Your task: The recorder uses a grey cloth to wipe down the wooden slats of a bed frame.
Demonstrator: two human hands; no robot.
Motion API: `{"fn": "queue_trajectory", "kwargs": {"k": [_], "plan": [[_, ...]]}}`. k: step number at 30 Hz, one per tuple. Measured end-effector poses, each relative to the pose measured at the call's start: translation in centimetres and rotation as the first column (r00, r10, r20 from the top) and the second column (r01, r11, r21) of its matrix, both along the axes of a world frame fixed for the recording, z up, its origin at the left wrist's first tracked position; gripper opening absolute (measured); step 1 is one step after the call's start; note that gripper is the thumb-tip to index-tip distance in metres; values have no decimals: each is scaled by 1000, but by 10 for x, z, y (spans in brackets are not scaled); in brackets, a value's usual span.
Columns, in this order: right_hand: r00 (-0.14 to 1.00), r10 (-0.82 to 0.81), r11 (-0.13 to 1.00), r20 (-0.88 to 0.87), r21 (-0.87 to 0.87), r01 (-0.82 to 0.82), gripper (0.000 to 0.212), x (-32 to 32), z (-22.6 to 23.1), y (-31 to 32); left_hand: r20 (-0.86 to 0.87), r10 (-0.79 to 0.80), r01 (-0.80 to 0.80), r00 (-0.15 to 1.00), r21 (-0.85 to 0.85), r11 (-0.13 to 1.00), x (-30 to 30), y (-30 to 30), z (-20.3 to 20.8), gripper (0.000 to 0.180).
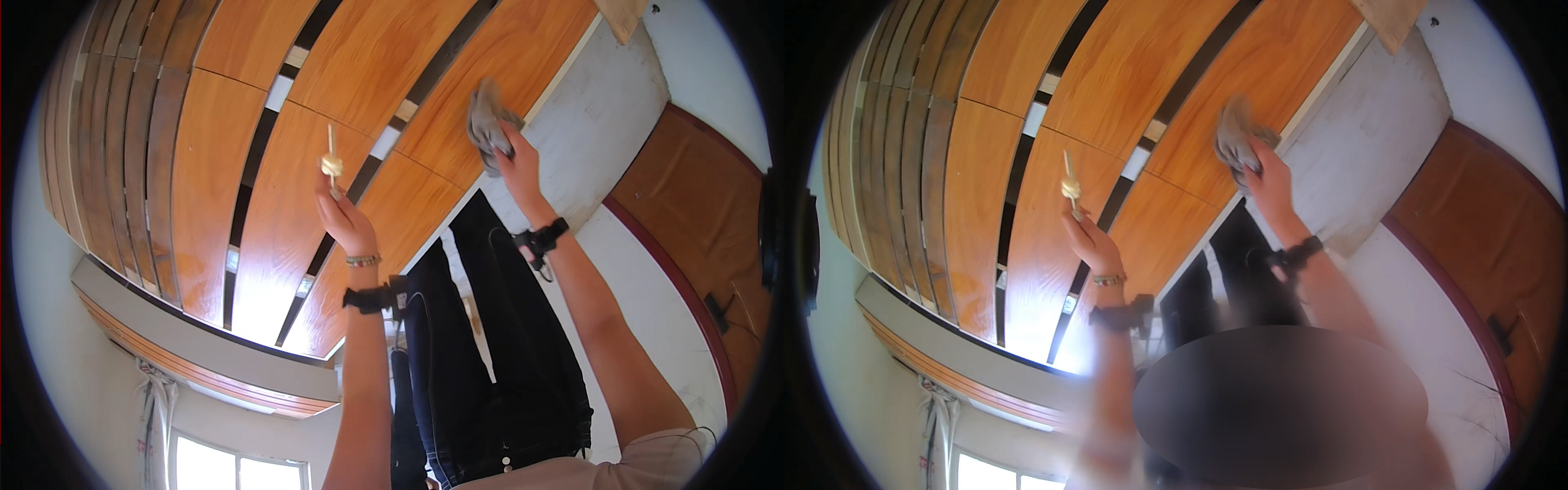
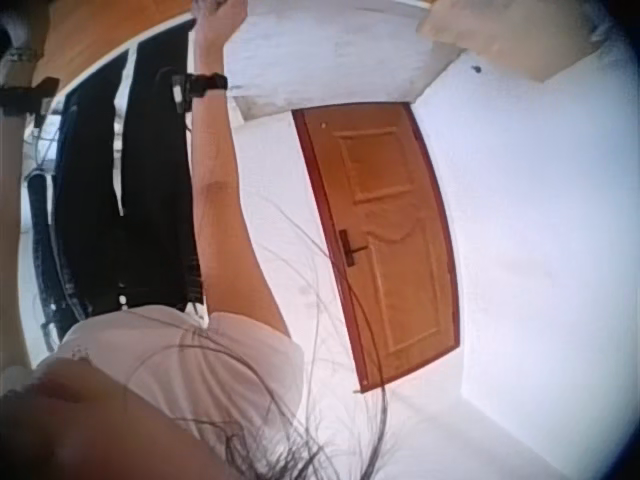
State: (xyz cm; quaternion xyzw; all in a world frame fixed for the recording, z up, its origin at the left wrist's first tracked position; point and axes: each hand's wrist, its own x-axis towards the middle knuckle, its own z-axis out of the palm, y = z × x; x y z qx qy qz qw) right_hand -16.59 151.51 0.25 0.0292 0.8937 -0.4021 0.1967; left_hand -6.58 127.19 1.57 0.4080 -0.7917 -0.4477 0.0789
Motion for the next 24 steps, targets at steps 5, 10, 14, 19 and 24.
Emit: {"fn": "queue_trajectory", "kwargs": {"k": [5,10,14,19,24], "plan": [[901,374,914,-219,-78,-398,46,-23,-9,-124,-256,74,-77,964,1,997,-47,-28,-5,25],[608,719,632,-336,-48,-774,35,18,-40,-232,-200,217,-209,956,58,976,-34,-49,-16,26],[482,823,521,-300,63,-851,33,-1,-49,-253,-335,446,-345,830,320,882,-32,-64,-37,28],[587,646,675,-488,7,-738,25,-80,-60,-230,-378,216,-46,900,412,910,-110,-58,-41,27],[677,466,829,-570,14,-558,21,-162,-61,-171,-373,-62,206,926,361,910,-205,-22,-61,28]]}}
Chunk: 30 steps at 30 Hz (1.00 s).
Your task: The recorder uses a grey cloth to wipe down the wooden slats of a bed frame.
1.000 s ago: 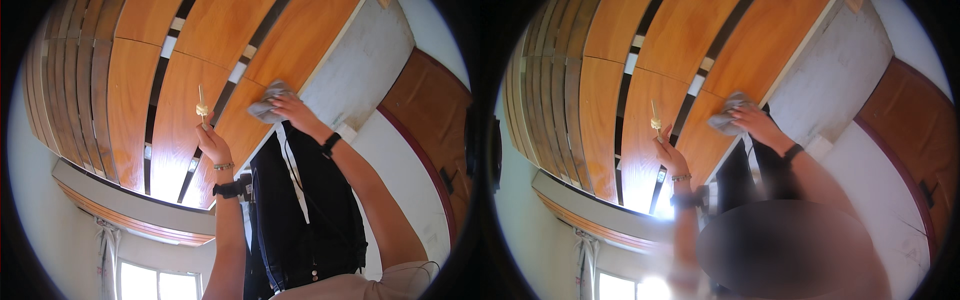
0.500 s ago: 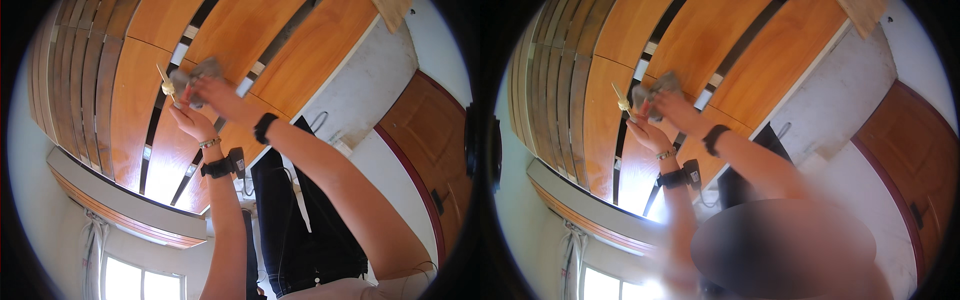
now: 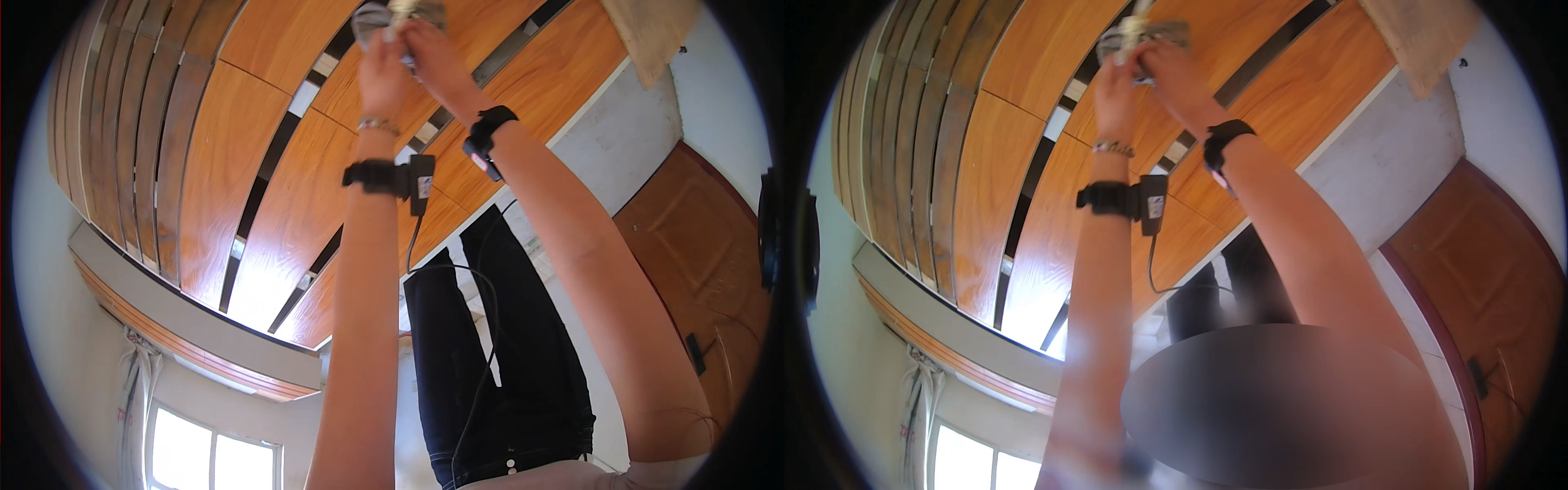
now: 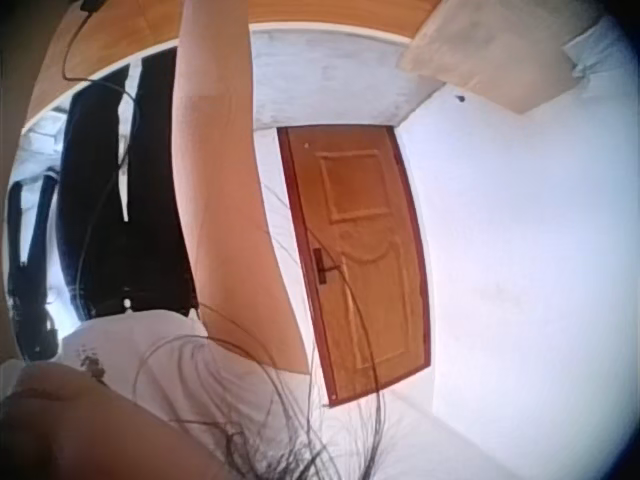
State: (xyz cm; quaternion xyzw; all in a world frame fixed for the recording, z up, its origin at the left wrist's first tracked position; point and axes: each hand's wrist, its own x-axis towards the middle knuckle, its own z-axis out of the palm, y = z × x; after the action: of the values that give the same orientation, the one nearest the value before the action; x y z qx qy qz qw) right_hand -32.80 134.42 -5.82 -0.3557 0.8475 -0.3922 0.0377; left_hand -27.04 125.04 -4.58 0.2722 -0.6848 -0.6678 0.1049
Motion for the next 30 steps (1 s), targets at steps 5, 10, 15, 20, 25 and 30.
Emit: {"fn": "queue_trajectory", "kwargs": {"k": [5,10,15,20,25,30], "plan": [[980,-103,995,168,33,98,23,-1,13,25,-59,-98,93,993,-92,991,-16,27,-2,21],[988,-149,987,37,71,146,30,42,6,10,2,-71,71,997,79,994,30,17,2,23],[980,-139,985,140,124,122,36,108,16,-14,-9,-103,103,995,48,993,98,-17,15,26],[981,113,974,159,175,-141,39,154,16,-16,31,130,-133,991,267,955,165,-15,26,33],[937,255,947,238,133,-291,37,208,20,-19,165,265,-287,950,127,949,229,10,37,41],[787,596,730,158,301,-613,35,214,25,-22,256,411,-459,875,166,873,264,12,51,39]]}}
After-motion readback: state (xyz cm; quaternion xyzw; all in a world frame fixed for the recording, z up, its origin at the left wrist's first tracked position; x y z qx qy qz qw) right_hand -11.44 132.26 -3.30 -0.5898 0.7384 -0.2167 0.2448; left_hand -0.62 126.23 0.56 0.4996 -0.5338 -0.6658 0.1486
